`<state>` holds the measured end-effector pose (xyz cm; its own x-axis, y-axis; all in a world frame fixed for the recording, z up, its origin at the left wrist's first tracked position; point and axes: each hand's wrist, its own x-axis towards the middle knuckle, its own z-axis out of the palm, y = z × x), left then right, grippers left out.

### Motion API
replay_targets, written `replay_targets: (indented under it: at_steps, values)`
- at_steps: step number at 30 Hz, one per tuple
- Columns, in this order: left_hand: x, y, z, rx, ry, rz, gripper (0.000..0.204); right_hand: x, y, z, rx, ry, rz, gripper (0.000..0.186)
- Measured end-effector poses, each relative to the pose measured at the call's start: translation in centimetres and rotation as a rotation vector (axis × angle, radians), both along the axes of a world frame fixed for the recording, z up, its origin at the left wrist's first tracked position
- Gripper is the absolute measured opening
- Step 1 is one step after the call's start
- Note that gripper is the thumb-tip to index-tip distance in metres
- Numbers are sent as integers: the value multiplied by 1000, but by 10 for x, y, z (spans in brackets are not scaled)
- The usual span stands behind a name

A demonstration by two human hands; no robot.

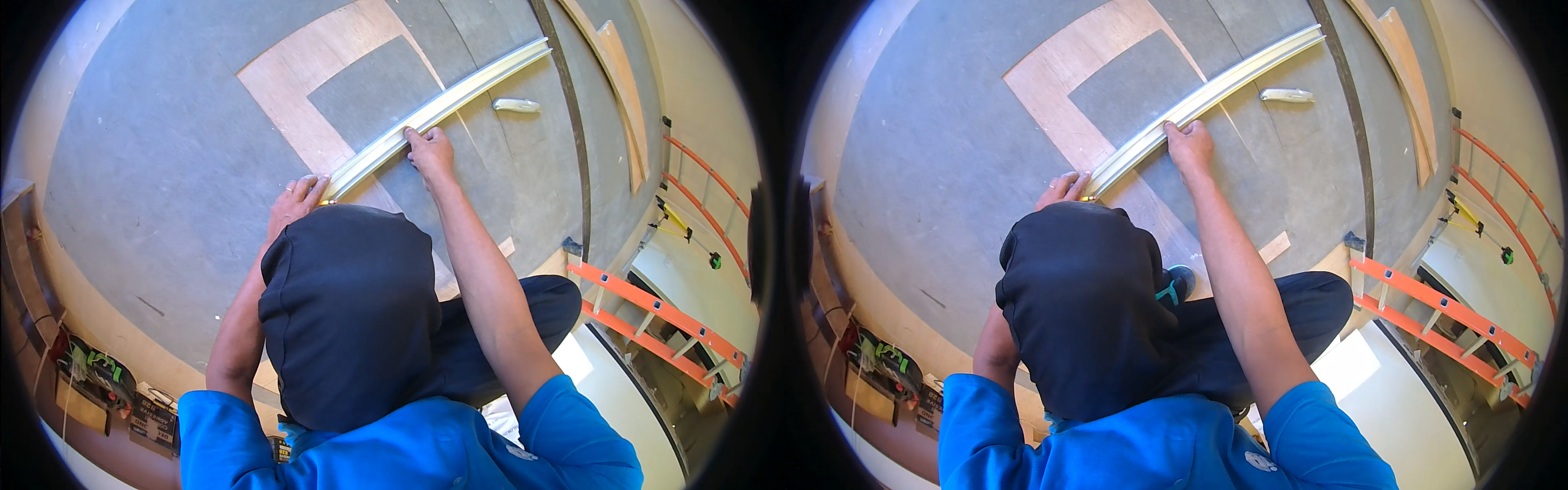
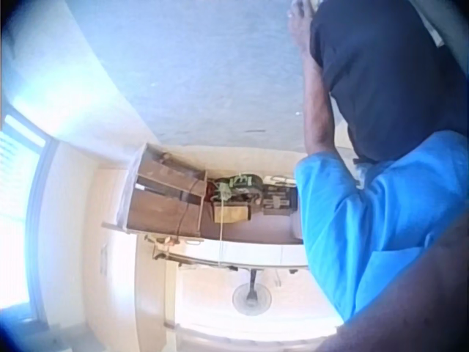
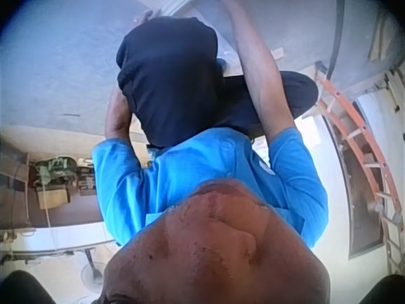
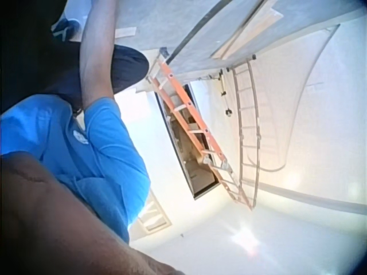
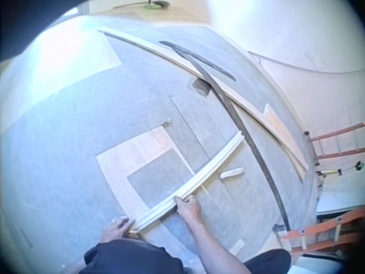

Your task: The person measures and marks a laminate sheet on the floor using a tape measure, pencil, and straight edge. They then hold the sheet up to a curved wall section to check fit and alignment before returning to the floor to continue marking.

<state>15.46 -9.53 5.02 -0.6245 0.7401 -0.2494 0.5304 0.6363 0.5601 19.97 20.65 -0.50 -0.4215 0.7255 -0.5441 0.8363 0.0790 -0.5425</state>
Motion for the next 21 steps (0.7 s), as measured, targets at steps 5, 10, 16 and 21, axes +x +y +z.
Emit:
replay_targets:
  at_steps: [5,10,16,21]
  values:
    - [-1,1,7,-4,-37,8,54,0,-1,7,-7,7,1,39]
    - [1,0,3,-9,-28,15,55,0,-2,4,11,27,13,41]
    - [1,1,10,-29,-41,31,57,-1,-3,7,20,25,14,41]
    - [-3,-5,0,36,-17,10,64,-5,-5,14,-42,-22,-26,41]
